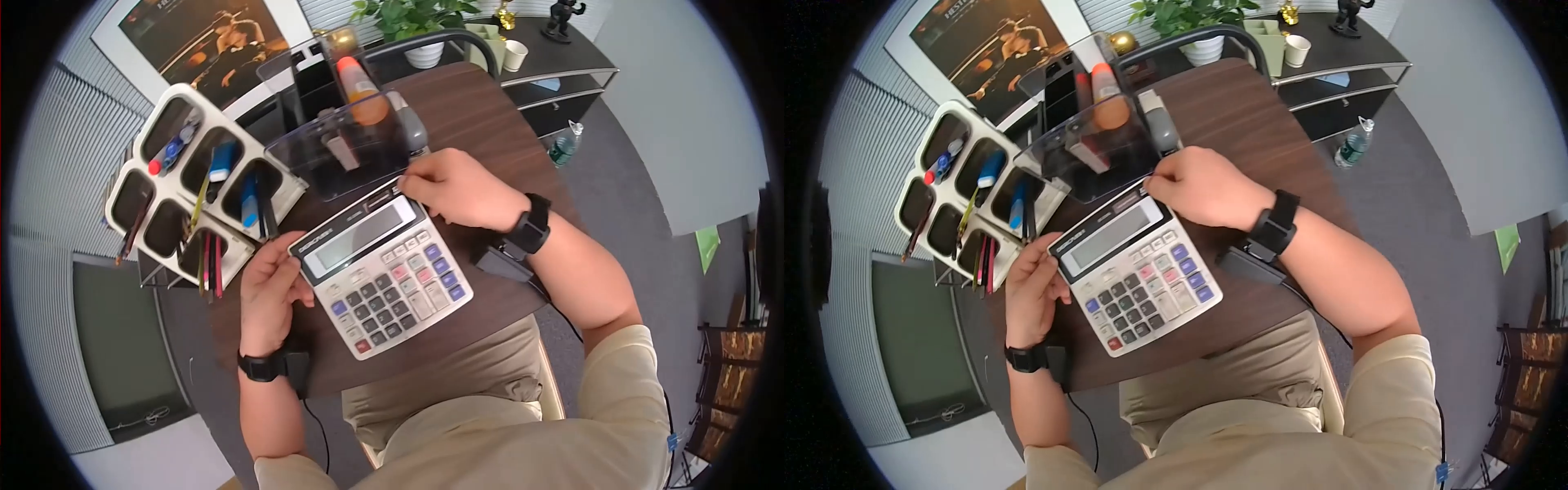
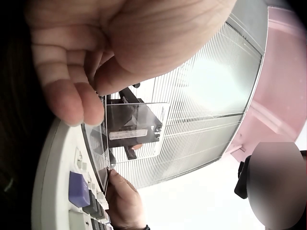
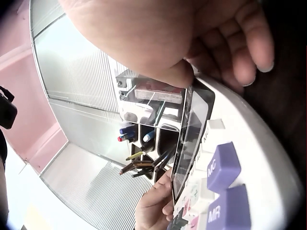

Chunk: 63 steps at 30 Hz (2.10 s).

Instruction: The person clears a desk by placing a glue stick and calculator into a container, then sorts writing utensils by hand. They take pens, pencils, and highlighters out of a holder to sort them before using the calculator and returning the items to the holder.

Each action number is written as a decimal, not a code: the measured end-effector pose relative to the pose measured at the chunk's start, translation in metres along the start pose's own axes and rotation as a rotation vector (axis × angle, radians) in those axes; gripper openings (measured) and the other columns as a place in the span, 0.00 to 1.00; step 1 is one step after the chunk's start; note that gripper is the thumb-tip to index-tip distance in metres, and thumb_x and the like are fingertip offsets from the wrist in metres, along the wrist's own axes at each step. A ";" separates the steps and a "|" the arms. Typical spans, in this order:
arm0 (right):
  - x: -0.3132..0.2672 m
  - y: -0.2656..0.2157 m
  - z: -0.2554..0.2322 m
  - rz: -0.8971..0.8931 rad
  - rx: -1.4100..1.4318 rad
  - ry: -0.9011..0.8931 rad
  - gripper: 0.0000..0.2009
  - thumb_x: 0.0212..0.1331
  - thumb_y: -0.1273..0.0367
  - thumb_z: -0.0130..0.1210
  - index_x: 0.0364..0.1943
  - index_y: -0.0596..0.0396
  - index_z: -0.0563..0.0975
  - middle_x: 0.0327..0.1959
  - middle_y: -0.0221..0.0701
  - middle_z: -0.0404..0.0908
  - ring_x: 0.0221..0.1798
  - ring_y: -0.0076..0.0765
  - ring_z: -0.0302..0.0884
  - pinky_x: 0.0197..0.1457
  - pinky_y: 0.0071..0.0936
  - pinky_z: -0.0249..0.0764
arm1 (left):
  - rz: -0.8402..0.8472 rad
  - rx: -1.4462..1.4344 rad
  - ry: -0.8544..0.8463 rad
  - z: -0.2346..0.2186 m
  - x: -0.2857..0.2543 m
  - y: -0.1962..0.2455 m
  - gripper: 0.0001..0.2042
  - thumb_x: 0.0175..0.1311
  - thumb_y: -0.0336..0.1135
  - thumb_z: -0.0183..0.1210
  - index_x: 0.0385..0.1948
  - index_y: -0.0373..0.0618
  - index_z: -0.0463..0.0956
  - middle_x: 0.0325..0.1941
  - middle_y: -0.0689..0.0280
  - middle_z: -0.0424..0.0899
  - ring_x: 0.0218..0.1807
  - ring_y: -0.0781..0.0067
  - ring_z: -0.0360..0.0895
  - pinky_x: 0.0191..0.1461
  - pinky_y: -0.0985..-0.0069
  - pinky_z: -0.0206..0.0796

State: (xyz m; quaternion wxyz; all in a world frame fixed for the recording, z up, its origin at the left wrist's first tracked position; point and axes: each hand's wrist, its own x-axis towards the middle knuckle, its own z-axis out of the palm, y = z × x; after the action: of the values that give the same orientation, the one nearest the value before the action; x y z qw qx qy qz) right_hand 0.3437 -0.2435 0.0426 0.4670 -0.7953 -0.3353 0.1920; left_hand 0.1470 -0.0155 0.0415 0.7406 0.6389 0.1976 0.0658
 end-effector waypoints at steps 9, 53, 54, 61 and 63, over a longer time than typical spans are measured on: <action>0.000 -0.002 0.000 0.007 -0.046 0.002 0.15 0.59 0.61 0.54 0.30 0.61 0.82 0.26 0.48 0.81 0.32 0.55 0.80 0.39 0.42 0.75 | -0.019 -0.012 0.022 0.001 -0.001 0.001 0.14 0.72 0.26 0.48 0.57 0.36 0.72 0.37 0.65 0.82 0.23 0.82 0.75 0.26 0.84 0.69; -0.259 0.000 -0.045 0.218 0.425 0.430 0.14 0.72 0.64 0.48 0.49 0.61 0.78 0.35 0.30 0.83 0.33 0.20 0.76 0.34 0.19 0.74 | 0.084 0.116 0.440 -0.037 -0.257 -0.032 0.15 0.67 0.23 0.52 0.55 0.36 0.74 0.50 0.57 0.84 0.33 0.74 0.81 0.39 0.76 0.76; -0.278 0.003 -0.042 0.264 0.407 0.444 0.14 0.72 0.65 0.48 0.49 0.61 0.78 0.35 0.31 0.83 0.32 0.20 0.76 0.33 0.20 0.74 | 0.088 0.112 0.451 -0.039 -0.267 -0.044 0.15 0.67 0.23 0.52 0.55 0.36 0.74 0.50 0.57 0.84 0.33 0.74 0.81 0.39 0.76 0.76; -0.355 0.006 -0.032 0.427 0.234 0.482 0.13 0.69 0.68 0.49 0.48 0.64 0.78 0.31 0.30 0.81 0.31 0.21 0.75 0.32 0.20 0.72 | -0.279 0.104 0.543 -0.027 -0.311 -0.080 0.13 0.67 0.25 0.53 0.52 0.35 0.76 0.46 0.60 0.85 0.34 0.74 0.82 0.40 0.77 0.77; -0.367 0.002 -0.030 0.446 0.243 0.480 0.13 0.69 0.68 0.49 0.48 0.63 0.78 0.32 0.30 0.81 0.31 0.21 0.76 0.33 0.19 0.72 | -0.315 0.128 0.577 -0.022 -0.322 -0.074 0.14 0.67 0.26 0.53 0.52 0.35 0.76 0.46 0.59 0.85 0.35 0.73 0.82 0.40 0.76 0.77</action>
State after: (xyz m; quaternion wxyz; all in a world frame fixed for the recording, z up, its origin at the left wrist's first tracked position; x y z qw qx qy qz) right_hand 0.1058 -0.5248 0.0525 0.5705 -0.8100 -0.0086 0.1352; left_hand -0.1667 -0.1209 0.0342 0.6135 0.6008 0.4992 0.1164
